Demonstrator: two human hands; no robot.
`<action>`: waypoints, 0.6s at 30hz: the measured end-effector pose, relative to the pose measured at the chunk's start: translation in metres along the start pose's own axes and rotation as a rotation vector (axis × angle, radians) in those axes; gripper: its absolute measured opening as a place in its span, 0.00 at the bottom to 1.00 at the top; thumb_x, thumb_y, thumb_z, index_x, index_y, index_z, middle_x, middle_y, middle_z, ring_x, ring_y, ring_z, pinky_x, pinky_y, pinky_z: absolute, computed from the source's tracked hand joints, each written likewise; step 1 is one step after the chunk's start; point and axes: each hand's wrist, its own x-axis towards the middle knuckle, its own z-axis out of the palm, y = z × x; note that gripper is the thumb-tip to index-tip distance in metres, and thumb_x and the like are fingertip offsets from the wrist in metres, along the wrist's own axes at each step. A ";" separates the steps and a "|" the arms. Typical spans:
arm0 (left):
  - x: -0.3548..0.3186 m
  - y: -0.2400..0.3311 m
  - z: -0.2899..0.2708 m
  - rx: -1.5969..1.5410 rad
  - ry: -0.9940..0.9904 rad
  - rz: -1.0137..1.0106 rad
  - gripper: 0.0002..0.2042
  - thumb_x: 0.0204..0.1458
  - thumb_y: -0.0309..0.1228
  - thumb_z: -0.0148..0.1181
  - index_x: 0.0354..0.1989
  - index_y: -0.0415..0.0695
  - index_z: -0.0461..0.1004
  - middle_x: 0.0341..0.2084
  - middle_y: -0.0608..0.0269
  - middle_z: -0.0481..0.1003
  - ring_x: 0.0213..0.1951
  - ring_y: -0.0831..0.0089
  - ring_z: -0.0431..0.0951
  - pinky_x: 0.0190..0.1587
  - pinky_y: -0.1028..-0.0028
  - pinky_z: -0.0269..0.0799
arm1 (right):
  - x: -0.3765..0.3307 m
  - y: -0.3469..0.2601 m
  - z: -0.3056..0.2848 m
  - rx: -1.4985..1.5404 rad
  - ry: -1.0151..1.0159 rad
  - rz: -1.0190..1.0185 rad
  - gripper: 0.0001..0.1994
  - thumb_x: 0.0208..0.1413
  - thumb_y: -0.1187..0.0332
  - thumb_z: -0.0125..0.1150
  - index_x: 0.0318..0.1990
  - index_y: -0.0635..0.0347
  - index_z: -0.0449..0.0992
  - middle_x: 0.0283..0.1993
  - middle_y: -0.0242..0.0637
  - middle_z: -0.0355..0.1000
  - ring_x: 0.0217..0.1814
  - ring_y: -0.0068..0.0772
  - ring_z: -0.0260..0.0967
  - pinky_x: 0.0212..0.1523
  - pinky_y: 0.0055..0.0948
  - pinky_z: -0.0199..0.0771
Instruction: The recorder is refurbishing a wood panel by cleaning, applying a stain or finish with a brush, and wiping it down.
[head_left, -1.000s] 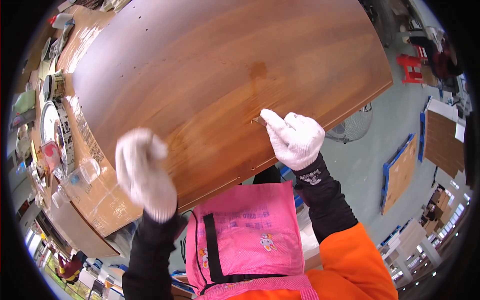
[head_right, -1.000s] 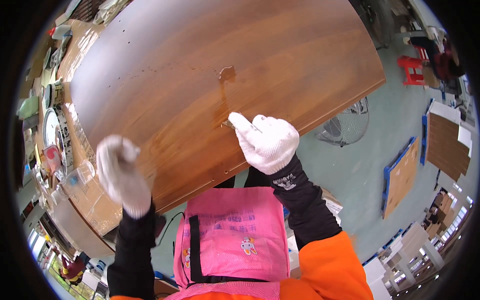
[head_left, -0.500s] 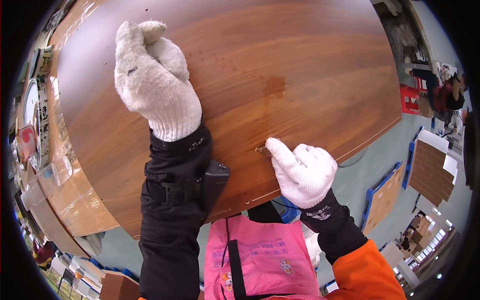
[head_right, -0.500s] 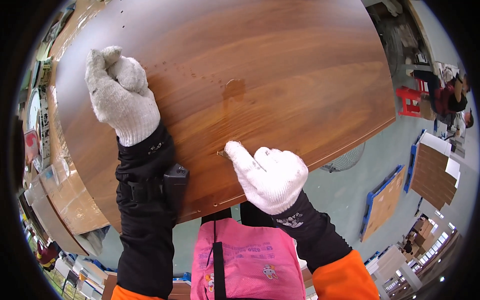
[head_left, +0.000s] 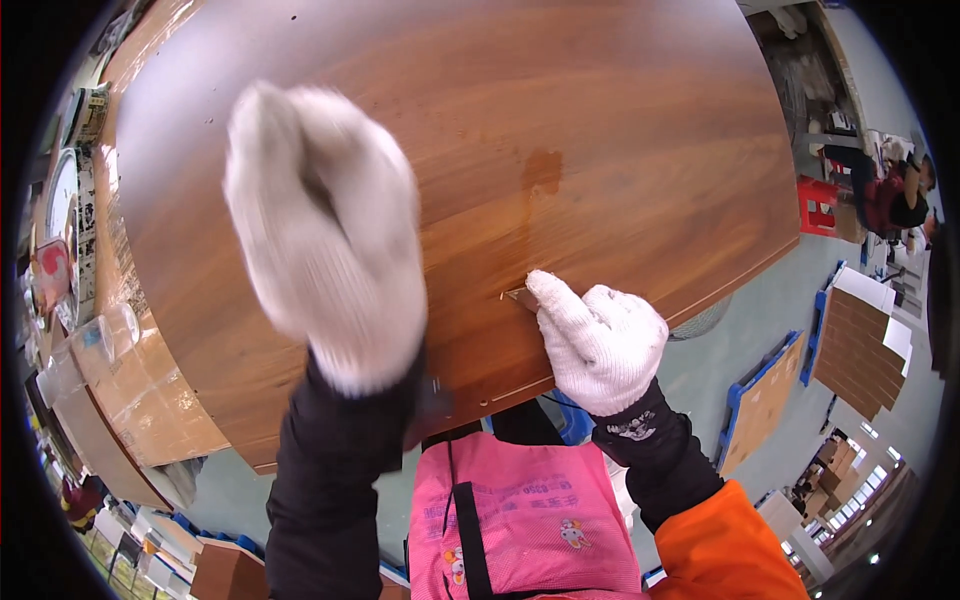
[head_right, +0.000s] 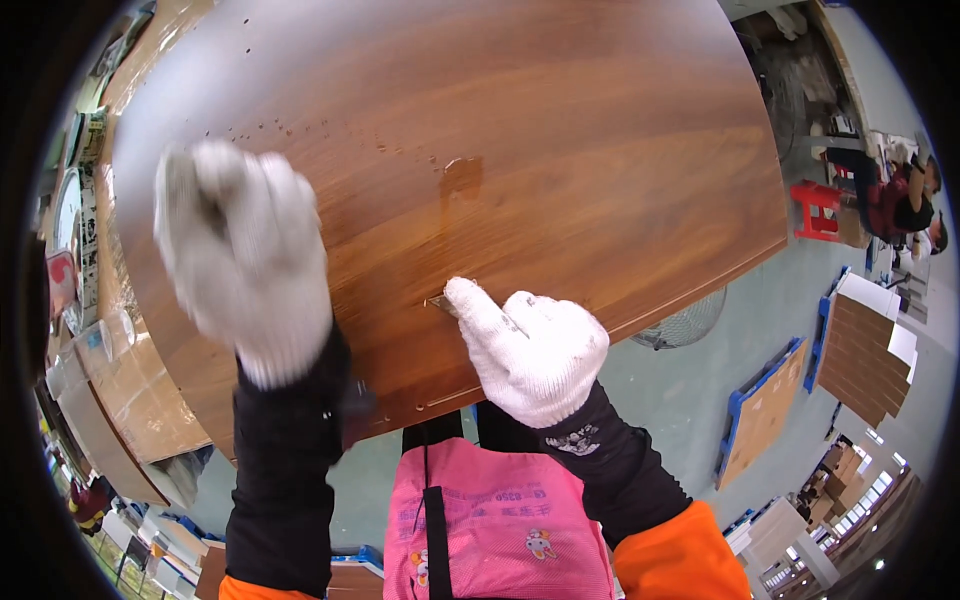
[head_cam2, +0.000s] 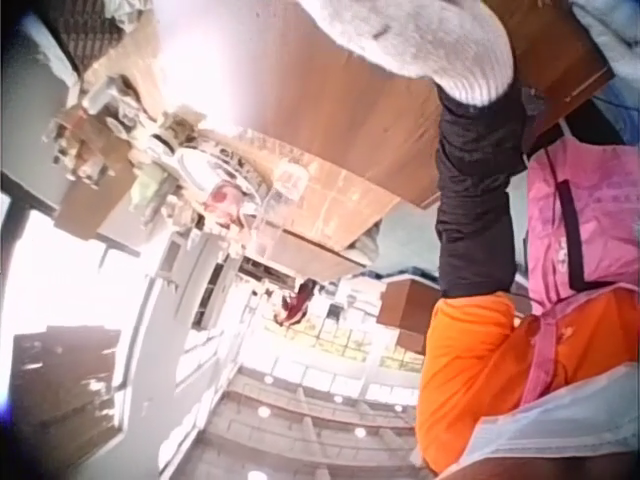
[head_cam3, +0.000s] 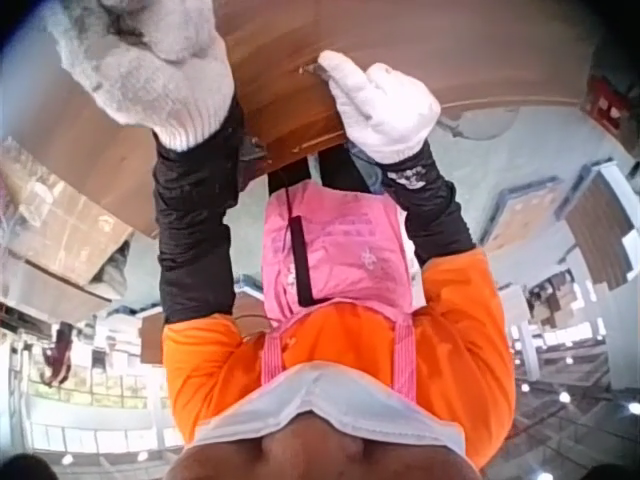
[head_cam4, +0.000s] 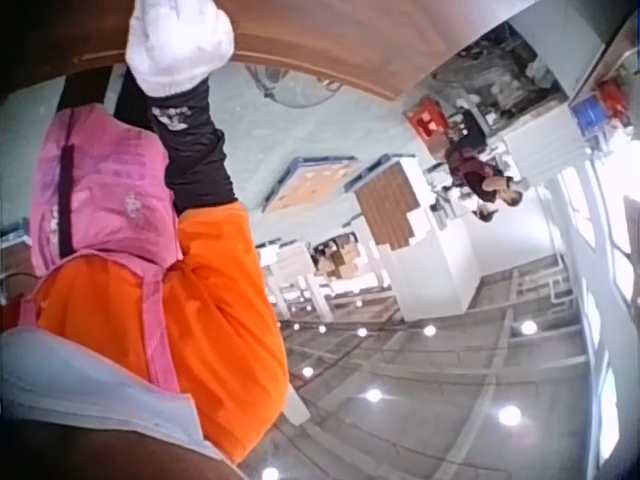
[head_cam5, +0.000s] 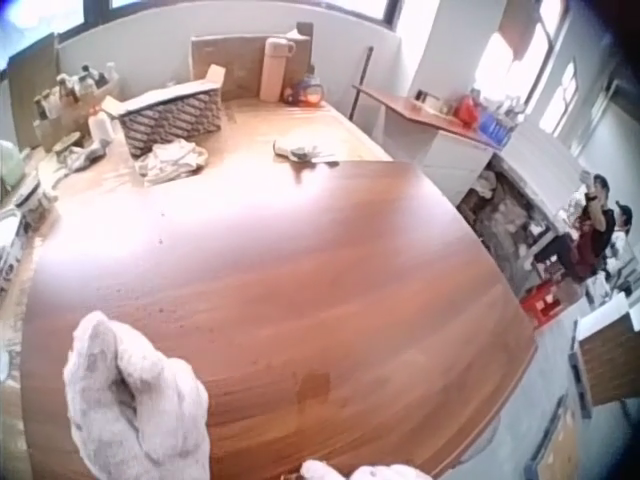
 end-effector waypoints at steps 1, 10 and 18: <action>-0.033 -0.003 0.020 0.199 0.091 -0.027 0.20 0.73 0.43 0.40 0.30 0.48 0.71 0.11 0.72 0.59 0.14 0.76 0.59 0.19 0.72 0.56 | -0.003 0.003 0.000 -0.001 -0.005 0.009 0.23 0.43 0.73 0.74 0.51 0.50 0.84 0.19 0.28 0.59 0.18 0.29 0.60 0.20 0.29 0.59; -0.233 -0.031 0.026 0.655 -1.829 -0.809 0.15 0.57 0.44 0.61 0.35 0.43 0.81 0.27 0.48 0.81 0.33 0.49 0.83 0.35 0.53 0.78 | 0.008 -0.005 -0.005 -0.017 -0.081 -0.078 0.22 0.46 0.71 0.73 0.53 0.49 0.84 0.21 0.28 0.59 0.18 0.29 0.61 0.21 0.29 0.61; -0.251 -0.087 0.025 1.219 -1.853 -0.272 0.08 0.46 0.33 0.65 0.33 0.49 0.87 0.31 0.59 0.85 0.36 0.60 0.84 0.33 0.53 0.76 | 0.003 -0.003 0.000 -0.048 -0.090 -0.047 0.25 0.46 0.71 0.73 0.56 0.48 0.83 0.20 0.27 0.58 0.18 0.27 0.59 0.21 0.29 0.59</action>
